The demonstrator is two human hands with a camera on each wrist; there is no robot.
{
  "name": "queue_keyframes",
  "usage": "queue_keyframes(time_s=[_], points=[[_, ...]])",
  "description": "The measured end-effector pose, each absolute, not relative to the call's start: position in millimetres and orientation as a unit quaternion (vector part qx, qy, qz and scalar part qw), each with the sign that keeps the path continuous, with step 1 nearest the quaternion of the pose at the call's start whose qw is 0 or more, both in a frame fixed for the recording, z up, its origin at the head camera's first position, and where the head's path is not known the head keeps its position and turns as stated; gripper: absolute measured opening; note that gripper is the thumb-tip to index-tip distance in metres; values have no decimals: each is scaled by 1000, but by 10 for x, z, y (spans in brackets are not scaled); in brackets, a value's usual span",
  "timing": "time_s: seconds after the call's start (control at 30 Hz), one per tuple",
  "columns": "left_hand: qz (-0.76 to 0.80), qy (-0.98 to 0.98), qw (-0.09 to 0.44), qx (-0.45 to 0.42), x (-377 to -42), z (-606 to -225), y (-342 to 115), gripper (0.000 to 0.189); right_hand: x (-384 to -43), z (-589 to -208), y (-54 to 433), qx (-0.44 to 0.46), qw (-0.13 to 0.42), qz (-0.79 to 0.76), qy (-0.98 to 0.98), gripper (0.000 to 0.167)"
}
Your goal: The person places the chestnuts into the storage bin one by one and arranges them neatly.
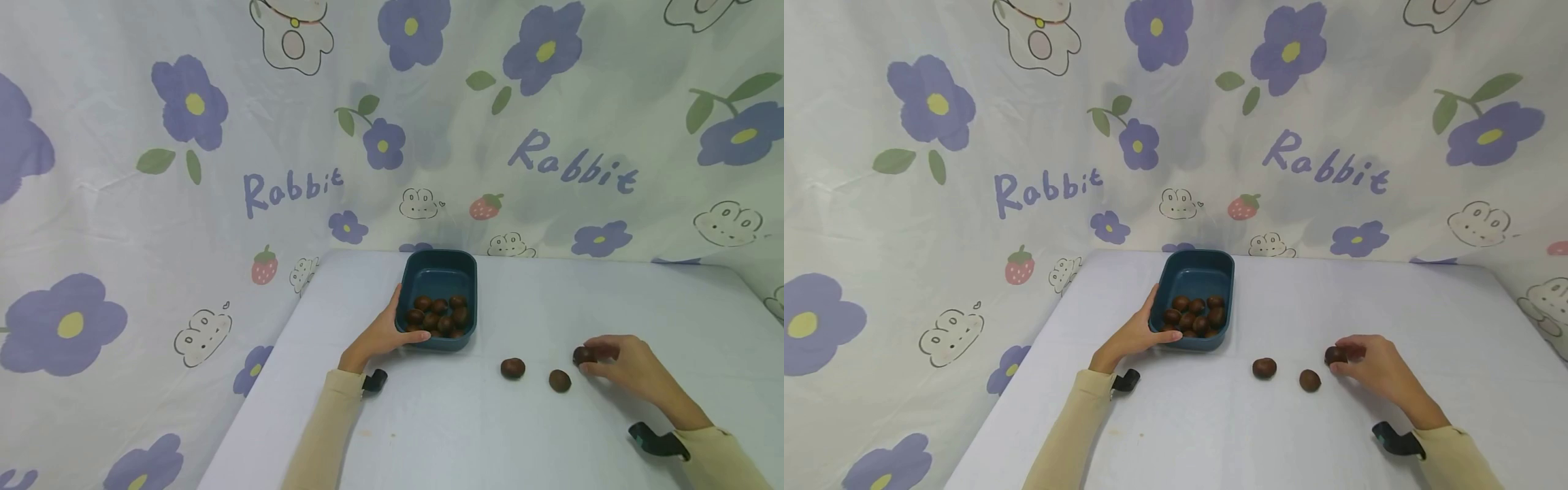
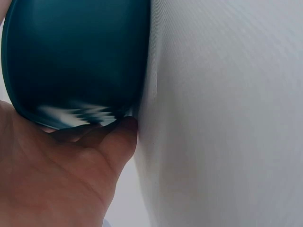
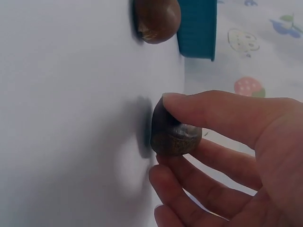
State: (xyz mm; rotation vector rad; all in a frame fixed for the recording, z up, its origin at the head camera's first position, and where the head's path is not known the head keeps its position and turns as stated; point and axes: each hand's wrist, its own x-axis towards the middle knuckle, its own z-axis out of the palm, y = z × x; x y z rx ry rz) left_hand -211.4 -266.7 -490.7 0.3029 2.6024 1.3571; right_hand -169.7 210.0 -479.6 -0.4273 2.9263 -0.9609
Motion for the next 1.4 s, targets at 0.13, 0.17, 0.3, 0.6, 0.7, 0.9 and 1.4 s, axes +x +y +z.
queue_keyframes(time_s=[0.13, 0.17, 0.3, 0.6, 0.7, 0.9, 1.4], points=[[458, 878, 95, 104, -2119, -4899, -2667, 139, -1731, -4732, 2083, -138, 16, -316, 939, 45], [457, 878, 95, 105, -2121, -4901, -2668, 139, -1743, -4712, 2071, -139, 14, -316, 938, 45], [453, 880, 91, 108, -2131, -4910, -2675, 139, -1796, -4606, 1996, -146, 4, -318, 937, 45], [451, 882, 97, 93, -2118, -4900, -2674, 139, -1962, -4383, 1758, -159, 1, -335, 929, 42], [454, 880, 97, 97, -2131, -4918, -2677, 138, -2034, -4337, 1681, -162, 4, -343, 925, 45], [456, 879, 95, 99, -2129, -4923, -2673, 138, -2184, -4279, 1520, -165, -8, -351, 922, 44], [455, 879, 100, 98, -2114, -4904, -2674, 137, -2532, -4178, 1121, -169, -15, -400, 901, 47]])
